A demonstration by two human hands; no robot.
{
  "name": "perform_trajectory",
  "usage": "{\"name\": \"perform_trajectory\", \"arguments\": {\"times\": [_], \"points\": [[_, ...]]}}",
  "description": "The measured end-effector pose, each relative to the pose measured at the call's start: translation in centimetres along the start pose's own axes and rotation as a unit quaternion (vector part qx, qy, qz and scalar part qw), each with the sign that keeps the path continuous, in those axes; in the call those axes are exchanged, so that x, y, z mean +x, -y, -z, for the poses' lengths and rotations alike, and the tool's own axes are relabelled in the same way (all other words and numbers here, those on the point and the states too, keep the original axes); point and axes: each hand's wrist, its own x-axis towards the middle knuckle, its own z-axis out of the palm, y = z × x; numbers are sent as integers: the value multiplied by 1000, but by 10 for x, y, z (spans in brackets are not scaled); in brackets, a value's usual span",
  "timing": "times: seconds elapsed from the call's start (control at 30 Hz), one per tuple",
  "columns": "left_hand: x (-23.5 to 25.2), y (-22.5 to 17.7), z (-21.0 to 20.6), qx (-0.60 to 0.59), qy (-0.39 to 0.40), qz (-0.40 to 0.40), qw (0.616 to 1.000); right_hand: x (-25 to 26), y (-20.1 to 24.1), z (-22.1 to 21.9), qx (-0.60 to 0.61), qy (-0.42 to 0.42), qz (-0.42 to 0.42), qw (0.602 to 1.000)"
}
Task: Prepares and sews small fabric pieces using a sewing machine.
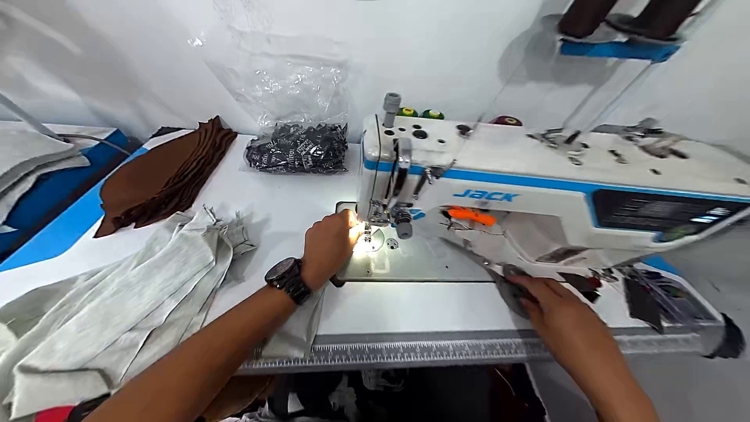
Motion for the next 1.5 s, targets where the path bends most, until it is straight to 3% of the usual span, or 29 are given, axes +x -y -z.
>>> {"name": "perform_trajectory", "arguments": {"times": [0.1, 0.2, 0.3, 0.37, 0.4, 0.43, 0.5, 0.53, 0.6, 0.73, 0.9, 1.27, 1.5], "points": [[-4, 7, -4, -15, -7, 13, 1000, -18, 35, 23, -22, 111, -38, 993], [-34, 24, 14, -179, -40, 0, 983, -50, 69, 26, -57, 107, -38, 992], [-109, 25, 27, -452, -44, 17, 891, -84, 74, 7, -46, 37, -12, 998], [-157, 21, 26, -580, -31, 46, 813, -104, 70, -1, 100, 39, -8, 994], [-176, 16, 27, -623, -28, 68, 779, -113, 71, -5, 216, 55, -9, 975], [-194, 13, 28, -654, -28, 86, 751, -123, 78, -7, 359, 76, -5, 930], [-222, 7, 29, -681, -33, 100, 725, -141, 106, -14, 598, 130, 50, 789], [-232, 4, 30, -680, -41, 99, 726, -148, 122, -19, 649, 165, 87, 737], [-249, 0, 30, -659, -55, 85, 745, -163, 159, -23, 670, 200, 113, 706], [-271, -2, 33, -601, -65, 54, 795, -170, 198, -23, 588, 238, 92, 768], [-278, 7, 32, -512, -81, 35, 855, -154, 208, -17, 533, 255, 110, 799], [-282, 14, 28, -479, -93, 45, 872, -152, 217, -28, 527, 235, 111, 809], [-282, 16, 28, -536, -38, 79, 840, -163, 212, -34, 547, 222, 95, 802]]}}
